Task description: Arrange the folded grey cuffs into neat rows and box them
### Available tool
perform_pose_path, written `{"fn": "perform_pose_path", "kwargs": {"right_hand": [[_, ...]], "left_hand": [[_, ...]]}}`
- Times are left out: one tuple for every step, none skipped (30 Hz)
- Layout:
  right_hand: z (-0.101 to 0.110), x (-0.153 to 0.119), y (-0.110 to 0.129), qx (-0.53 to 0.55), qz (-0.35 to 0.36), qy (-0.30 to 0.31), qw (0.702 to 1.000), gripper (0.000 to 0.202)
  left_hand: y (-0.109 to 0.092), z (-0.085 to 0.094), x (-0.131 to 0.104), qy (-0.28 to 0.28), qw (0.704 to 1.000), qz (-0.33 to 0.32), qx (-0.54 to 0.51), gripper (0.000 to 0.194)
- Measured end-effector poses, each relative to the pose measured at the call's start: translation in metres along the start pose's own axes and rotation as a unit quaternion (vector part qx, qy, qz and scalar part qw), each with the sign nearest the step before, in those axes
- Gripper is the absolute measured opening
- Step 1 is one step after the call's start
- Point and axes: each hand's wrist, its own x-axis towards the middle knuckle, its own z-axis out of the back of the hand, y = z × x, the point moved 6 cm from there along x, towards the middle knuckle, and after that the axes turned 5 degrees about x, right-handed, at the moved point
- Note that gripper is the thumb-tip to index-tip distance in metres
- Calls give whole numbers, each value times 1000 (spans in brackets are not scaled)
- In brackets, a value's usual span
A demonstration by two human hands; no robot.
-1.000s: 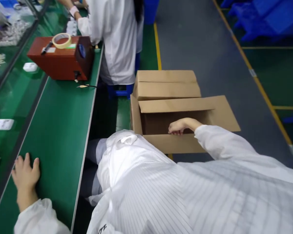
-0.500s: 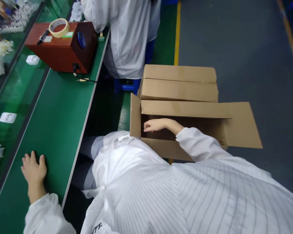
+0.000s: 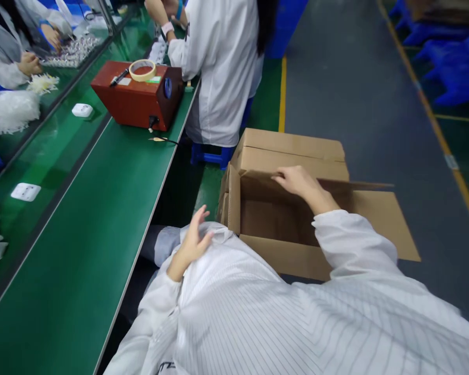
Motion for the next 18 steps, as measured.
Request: {"fn": "perform_pose_path", "kwargs": {"right_hand": [[9,3,-6,-9,-51,-31,998,50],[17,6,-9,-14,-88,-54,995,53],[23,10,-9,-10,-105,-72,992,54],[26,15,-7,-1,-109,-81,991,53],[27,21,-3,10,-106,-82,991,50],[26,26,0,22,-101,-81,991,47],[26,30,3,34,-99,-83,991,45],[25,33,5,44,-97,-87,990,43],[24,34,7,53,-96,-93,990,42],[24,33,8,60,-94,-100,989,41],[23,30,9,65,-90,-109,988,40],[22,24,9,70,-85,-120,987,39],[21,16,9,73,-78,-132,986,39],[19,5,9,78,-64,-148,984,39],[18,-9,8,85,-46,-171,981,41],[18,-26,6,86,-29,-199,976,44],[18,-46,2,84,-28,-228,970,50],[18,-68,-5,81,-37,-251,964,55]], "left_hand": [[3,-21,11,38,998,9,-43,96],[2,-40,18,86,994,0,-65,106],[-1,-55,22,134,988,-15,-72,112],[-5,-68,24,183,980,-32,-69,115],[-9,-78,24,228,970,-51,-58,116],[-13,-87,24,271,959,-66,-44,116],[-16,-96,23,309,948,-74,-28,113],[-17,-104,23,345,936,-75,-10,110],[-16,-111,24,376,924,-71,12,105],[-14,-118,25,401,913,-65,34,100],[-13,-124,27,418,905,-59,54,97],[-12,-129,31,428,900,-53,71,95],[-11,-132,35,431,897,-48,85,94],[-12,-135,39,428,898,-42,95,95],[-12,-137,45,422,900,-31,104,97],[-12,-138,52,414,904,-17,110,100],[-12,-139,60,406,907,3,116,105],[-10,-139,69,400,908,30,122,111]]}}
